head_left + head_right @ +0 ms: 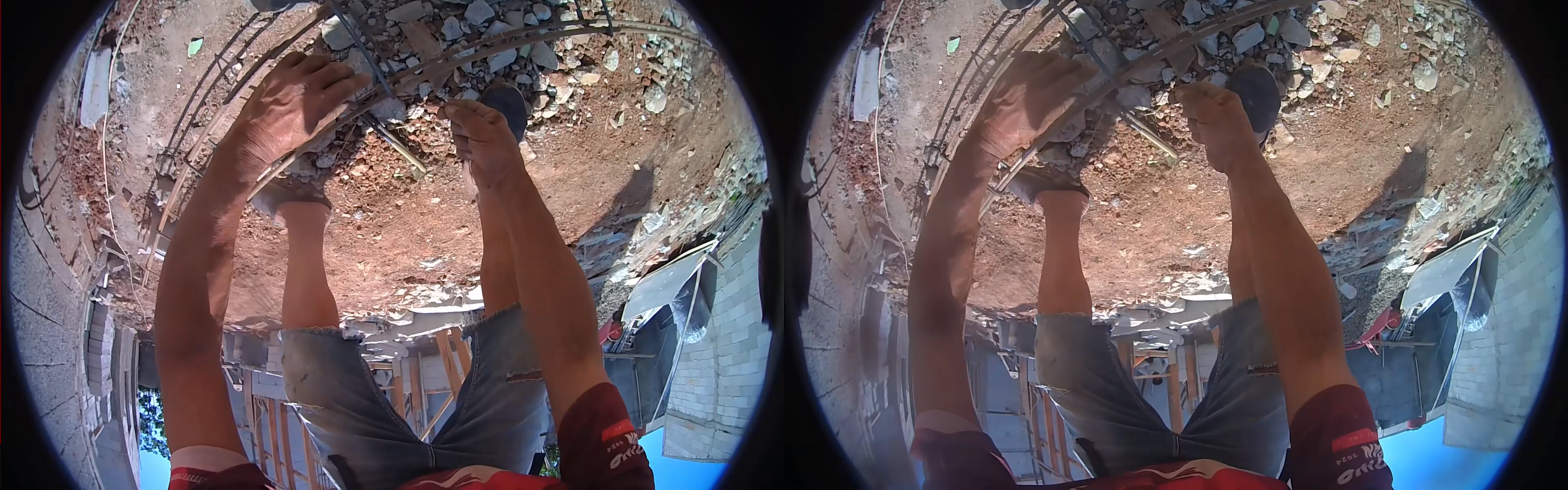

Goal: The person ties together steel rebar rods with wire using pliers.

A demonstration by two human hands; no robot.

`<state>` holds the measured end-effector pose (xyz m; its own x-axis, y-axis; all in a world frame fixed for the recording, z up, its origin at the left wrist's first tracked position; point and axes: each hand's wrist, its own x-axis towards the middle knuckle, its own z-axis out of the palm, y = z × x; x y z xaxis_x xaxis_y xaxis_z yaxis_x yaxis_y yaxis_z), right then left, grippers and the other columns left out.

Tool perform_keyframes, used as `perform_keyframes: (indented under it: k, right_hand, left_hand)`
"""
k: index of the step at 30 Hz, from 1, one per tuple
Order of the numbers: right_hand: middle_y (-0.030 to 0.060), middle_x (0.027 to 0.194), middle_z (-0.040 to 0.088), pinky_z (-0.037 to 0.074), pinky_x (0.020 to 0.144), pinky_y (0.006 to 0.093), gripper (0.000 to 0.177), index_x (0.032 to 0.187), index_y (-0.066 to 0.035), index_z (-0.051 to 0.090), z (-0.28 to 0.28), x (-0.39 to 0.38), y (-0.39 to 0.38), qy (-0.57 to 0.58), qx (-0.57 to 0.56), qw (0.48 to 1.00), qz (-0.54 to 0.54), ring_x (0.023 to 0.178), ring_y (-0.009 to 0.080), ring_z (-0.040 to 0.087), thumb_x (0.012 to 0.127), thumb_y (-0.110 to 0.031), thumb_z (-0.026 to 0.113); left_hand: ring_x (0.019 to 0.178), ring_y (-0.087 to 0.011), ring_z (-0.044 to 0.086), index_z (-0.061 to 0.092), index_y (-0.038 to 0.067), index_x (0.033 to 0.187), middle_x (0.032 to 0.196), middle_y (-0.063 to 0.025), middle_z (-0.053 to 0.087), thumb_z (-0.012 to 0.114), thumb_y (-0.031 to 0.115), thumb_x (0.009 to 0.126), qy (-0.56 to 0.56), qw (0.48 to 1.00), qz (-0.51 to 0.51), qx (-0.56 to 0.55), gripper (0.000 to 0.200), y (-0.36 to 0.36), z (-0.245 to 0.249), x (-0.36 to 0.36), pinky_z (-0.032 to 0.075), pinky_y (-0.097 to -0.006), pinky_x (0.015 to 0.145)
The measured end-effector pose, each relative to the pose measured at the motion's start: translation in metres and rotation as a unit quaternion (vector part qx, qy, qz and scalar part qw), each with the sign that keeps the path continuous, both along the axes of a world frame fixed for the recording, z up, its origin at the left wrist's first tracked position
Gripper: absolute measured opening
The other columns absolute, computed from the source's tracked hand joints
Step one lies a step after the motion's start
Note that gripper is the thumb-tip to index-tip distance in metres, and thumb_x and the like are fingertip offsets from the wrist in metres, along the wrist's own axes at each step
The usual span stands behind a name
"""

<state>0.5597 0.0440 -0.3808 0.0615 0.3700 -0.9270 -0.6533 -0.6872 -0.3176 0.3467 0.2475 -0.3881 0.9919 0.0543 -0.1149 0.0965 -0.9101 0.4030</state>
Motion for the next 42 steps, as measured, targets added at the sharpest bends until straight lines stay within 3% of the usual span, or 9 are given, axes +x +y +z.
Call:
perform_keyframes:
  k: [8,18,21,23,26,32,36,37,42]
  right_hand:
    - [-0.008,0.058,0.041,0.021,0.04,0.0201,0.015,0.088,-0.001,0.064,-0.01,0.01,0.015,0.036,0.01,0.999,0.022,0.046,0.002,0.031,0.087,-0.016,0.064]
    - [-0.0098,0.058,0.041,0.018,0.041,0.0186,0.025,0.103,0.001,0.067,-0.003,0.026,0.021,-0.063,0.034,0.991,0.111,0.045,-0.0003,0.026,0.089,-0.02,0.067]
    - [-0.0054,0.065,0.055,0.032,0.047,0.018,0.028,0.107,0.002,0.068,0.001,0.03,0.022,-0.104,0.028,0.973,0.203,0.051,0.0006,0.04,0.088,-0.019,0.069]
    - [0.0001,0.077,0.066,0.044,0.065,0.0204,0.025,0.103,0.001,0.07,0.004,0.022,0.021,-0.172,0.091,0.959,0.207,0.068,0.0034,0.054,0.089,-0.019,0.069]
    - [0.0028,0.088,0.07,0.046,0.081,0.0233,0.023,0.102,0.001,0.071,0.017,0.015,0.022,-0.141,0.056,0.973,0.173,0.084,0.0062,0.059,0.089,-0.018,0.068]
    - [0.0003,0.07,0.063,0.043,0.054,0.0242,0.025,0.102,0.0,0.071,0.041,-0.012,0.002,-0.155,0.032,0.952,0.262,0.061,0.0053,0.051,0.091,-0.022,0.065]
    - [0.0055,0.065,0.06,0.042,0.053,0.026,0.021,0.101,0.0,0.069,0.063,-0.021,0.011,-0.205,0.083,0.922,0.319,0.058,0.0065,0.048,0.094,-0.017,0.059]
    - [0.0119,0.069,0.062,0.045,0.055,0.0307,0.019,0.098,0.0,0.068,0.071,-0.023,0.013,-0.205,0.099,0.924,0.308,0.057,0.0142,0.055,0.093,-0.015,0.058]
    - [0.0053,0.065,0.06,0.043,0.054,0.0272,0.02,0.104,0.001,0.068,0.096,-0.035,0.019,-0.299,0.098,0.887,0.338,0.06,0.0068,0.049,0.094,-0.014,0.059]
  left_hand:
    - [0.091,-0.0177,0.06,0.061,0.014,0.115,0.101,-0.002,0.061,0.074,0.027,0.073,-0.07,0.995,-0.01,0.076,0.046,0.006,0.01,0.007,0.048,-0.0316,0.08]
    - [0.087,-0.0193,0.06,0.065,0.009,0.091,0.09,-0.0034,0.062,0.07,0.009,0.071,-0.068,0.989,-0.023,-0.131,0.021,0.007,0.002,0.0,0.05,-0.0329,0.073]
    - [0.082,-0.0212,0.062,0.064,0.006,0.087,0.085,-0.0058,0.061,0.07,0.005,0.073,-0.087,0.983,0.029,-0.159,0.015,-0.001,0.021,0.007,0.051,-0.0343,0.066]
    - [0.079,-0.0226,0.063,0.064,0.004,0.086,0.083,-0.0071,0.061,0.069,0.003,0.074,-0.082,0.972,0.094,-0.198,0.013,-0.015,0.036,0.009,0.051,-0.0352,0.062]
    - [0.072,-0.0261,0.063,0.063,0.003,0.085,0.082,-0.0099,0.06,0.067,0.001,0.077,-0.015,0.939,0.213,-0.268,0.009,-0.052,0.047,0.008,0.05,-0.0372,0.056]
    - [0.068,-0.029,0.061,0.06,0.007,0.086,0.085,-0.0097,0.056,0.067,0.013,0.082,-0.029,0.914,0.344,-0.211,0.01,-0.121,0.053,0.031,0.049,-0.0411,0.056]
    - [0.076,-0.0309,0.062,0.06,0.006,0.085,0.087,-0.0106,0.056,0.069,0.011,0.077,0.034,0.897,0.406,-0.169,0.013,-0.144,0.041,0.042,0.05,-0.0425,0.063]
    - [0.079,-0.0312,0.062,0.061,0.006,0.087,0.089,-0.0107,0.056,0.068,0.012,0.077,0.043,0.903,0.4,-0.152,0.014,-0.145,0.038,0.043,0.05,-0.0431,0.066]
    - [0.087,-0.0326,0.061,0.064,0.005,0.099,0.099,-0.0115,0.059,0.065,0.016,0.081,0.0,0.875,0.444,-0.193,0.021,-0.148,0.044,0.042,0.05,-0.0431,0.073]
